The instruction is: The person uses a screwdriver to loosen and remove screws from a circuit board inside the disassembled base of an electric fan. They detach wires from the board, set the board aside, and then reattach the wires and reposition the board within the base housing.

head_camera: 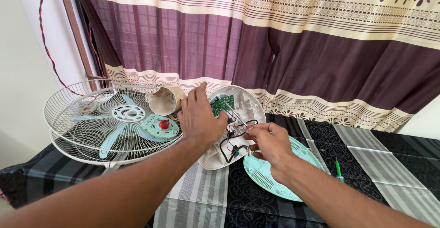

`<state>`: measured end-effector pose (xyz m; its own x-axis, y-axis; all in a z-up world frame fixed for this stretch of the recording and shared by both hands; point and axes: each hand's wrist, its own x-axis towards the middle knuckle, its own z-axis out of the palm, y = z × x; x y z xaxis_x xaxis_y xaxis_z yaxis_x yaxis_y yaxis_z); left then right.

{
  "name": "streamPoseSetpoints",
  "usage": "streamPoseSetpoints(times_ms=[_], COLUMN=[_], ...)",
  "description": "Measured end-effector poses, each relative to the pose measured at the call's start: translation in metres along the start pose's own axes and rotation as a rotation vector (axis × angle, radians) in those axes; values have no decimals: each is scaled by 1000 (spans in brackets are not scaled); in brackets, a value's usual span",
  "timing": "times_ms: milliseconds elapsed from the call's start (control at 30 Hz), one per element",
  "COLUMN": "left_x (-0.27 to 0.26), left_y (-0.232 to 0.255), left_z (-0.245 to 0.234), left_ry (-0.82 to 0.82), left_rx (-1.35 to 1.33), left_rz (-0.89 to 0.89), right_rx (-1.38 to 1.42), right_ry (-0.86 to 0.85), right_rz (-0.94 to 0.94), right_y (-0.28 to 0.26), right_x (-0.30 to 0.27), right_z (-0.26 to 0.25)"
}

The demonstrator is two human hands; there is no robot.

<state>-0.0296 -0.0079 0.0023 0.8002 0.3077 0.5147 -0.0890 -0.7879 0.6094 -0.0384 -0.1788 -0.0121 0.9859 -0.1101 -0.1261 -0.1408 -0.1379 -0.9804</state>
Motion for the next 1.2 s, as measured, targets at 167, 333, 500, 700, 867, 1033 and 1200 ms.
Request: streamPoseSetpoints(times_ms=[167,333,500,700,867,1033,1200], left_x=[-12,-12,-15,-17,-21,-26,-31], left_y=[1,2,1,-5,-14,-21,-21], left_z=[-6,-6,4,10,10,23,38], left_ry=[132,-35,-141,-306,-438,-486,-517], left_rx=[-163,-291,-354,-350,-368,-379,-334], left_rz=[129,37,23,22,-13,77,151], right_rx=[35,47,80,38,285,365,261], right_ry=[-22,-125,-186,-213,-243,-250,-111], right_rz=[41,97,156,117,152,150,185], right_y=[-5,-8,-11,-8,6,22,33], right_x=[-1,-9,-13,-5,13,26,28], right_z=[-2,-1,1,-4,-11,-21,-32])
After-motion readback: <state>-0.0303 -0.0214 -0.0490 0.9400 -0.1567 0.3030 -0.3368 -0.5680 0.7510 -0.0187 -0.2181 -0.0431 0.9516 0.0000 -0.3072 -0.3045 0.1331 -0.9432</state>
